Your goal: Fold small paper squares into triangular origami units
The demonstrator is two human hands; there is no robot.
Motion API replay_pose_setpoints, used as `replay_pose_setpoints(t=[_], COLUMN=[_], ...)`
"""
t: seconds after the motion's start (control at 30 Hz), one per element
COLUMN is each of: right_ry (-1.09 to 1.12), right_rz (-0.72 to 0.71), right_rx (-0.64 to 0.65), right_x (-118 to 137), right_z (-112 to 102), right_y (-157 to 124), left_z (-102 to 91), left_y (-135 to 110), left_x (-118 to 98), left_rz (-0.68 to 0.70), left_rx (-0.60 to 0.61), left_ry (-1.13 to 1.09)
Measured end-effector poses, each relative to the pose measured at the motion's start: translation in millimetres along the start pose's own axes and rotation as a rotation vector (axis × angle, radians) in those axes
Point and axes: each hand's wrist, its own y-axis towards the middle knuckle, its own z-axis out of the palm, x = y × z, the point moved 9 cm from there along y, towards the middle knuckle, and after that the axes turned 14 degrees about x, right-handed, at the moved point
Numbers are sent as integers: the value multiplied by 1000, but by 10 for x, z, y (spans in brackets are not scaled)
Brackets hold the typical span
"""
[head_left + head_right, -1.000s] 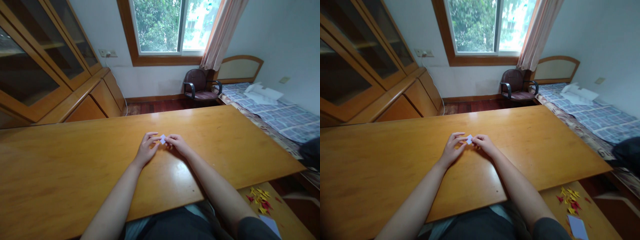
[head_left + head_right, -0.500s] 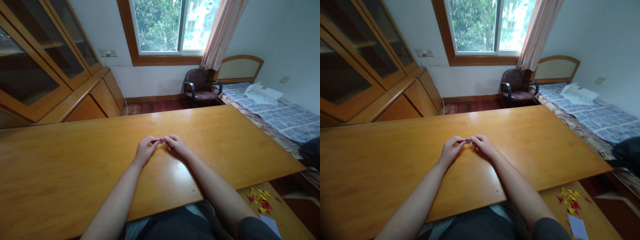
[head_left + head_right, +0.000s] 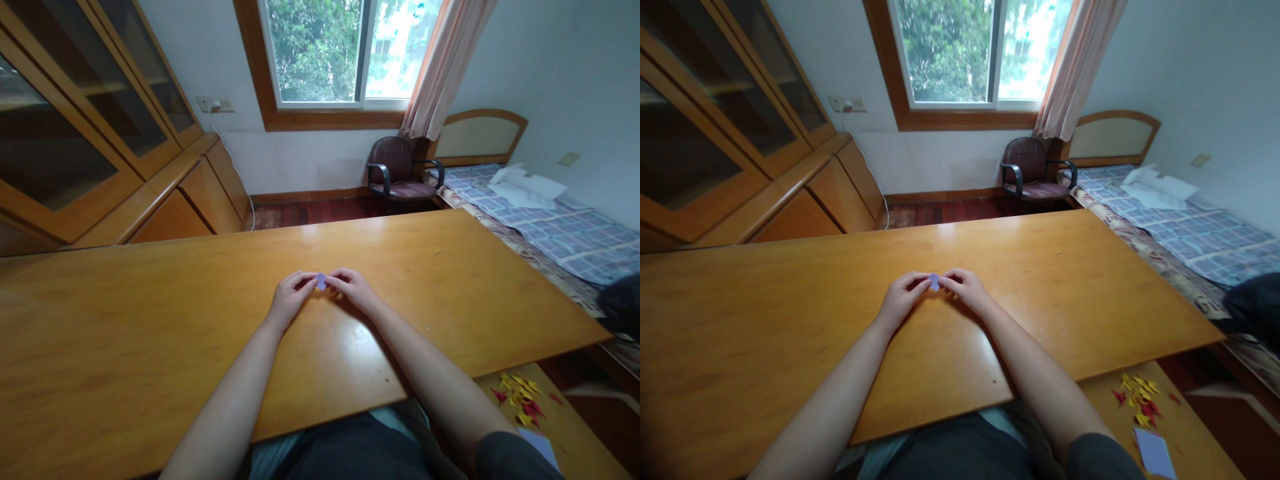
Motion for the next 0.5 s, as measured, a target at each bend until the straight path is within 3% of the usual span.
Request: replay_pose_setpoints(t=[0.23,0.5], right_ry=[-30,-146], right_rz=[18,-1], right_rx=[-8,31], right_x=[-2,21], right_z=[10,50], right_y=[-6,-19], left_z=[27,72], left_y=[11,28], left_x=[-42,116], left_rz=[-3,-109], left_rx=[36,79], left_ry=[5,-117])
